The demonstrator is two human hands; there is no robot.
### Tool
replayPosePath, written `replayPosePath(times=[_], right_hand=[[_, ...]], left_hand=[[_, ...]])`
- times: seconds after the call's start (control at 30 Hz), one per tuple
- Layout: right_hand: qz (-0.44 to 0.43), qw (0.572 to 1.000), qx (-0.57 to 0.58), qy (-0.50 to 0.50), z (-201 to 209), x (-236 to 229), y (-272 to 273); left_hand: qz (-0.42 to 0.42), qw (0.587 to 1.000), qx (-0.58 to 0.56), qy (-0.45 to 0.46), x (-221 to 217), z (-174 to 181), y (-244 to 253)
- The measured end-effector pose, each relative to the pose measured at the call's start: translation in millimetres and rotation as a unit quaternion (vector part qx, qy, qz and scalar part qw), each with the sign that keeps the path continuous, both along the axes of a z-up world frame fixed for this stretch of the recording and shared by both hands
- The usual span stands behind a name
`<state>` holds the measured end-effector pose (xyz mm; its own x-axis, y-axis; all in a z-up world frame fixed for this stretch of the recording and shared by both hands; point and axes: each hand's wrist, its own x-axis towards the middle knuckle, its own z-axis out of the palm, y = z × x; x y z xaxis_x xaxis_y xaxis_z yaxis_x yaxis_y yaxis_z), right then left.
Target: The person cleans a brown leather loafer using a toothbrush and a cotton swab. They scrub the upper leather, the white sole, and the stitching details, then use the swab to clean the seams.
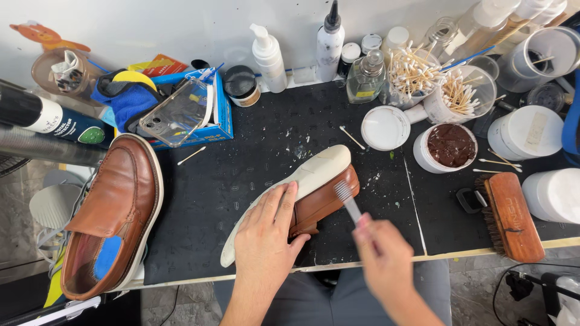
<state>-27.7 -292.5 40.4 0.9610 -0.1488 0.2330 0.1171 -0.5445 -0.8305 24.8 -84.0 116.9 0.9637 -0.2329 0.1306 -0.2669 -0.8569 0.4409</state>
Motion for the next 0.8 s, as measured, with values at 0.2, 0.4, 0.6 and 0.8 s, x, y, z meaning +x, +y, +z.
replayPosePath(times=[0.2,0.4,0.6,0.8], right_hand=[[-0.056,0.993,0.050,0.087,-13.3,-7.3,6.6],[0.014,0.998,0.054,-0.013,-9.6,3.3,3.3],[-0.051,0.997,0.037,0.055,-4.3,4.7,1.2],[-0.052,0.997,0.006,0.058,-0.1,17.1,-7.7]], left_hand=[[0.004,1.000,0.007,0.009,2.6,2.0,-0.7],[0.006,1.000,0.020,0.015,3.5,3.7,-1.3],[-0.001,0.999,0.030,0.015,1.8,0.8,-0.5],[-0.004,0.999,0.039,0.008,2.9,-0.2,-0.6]])
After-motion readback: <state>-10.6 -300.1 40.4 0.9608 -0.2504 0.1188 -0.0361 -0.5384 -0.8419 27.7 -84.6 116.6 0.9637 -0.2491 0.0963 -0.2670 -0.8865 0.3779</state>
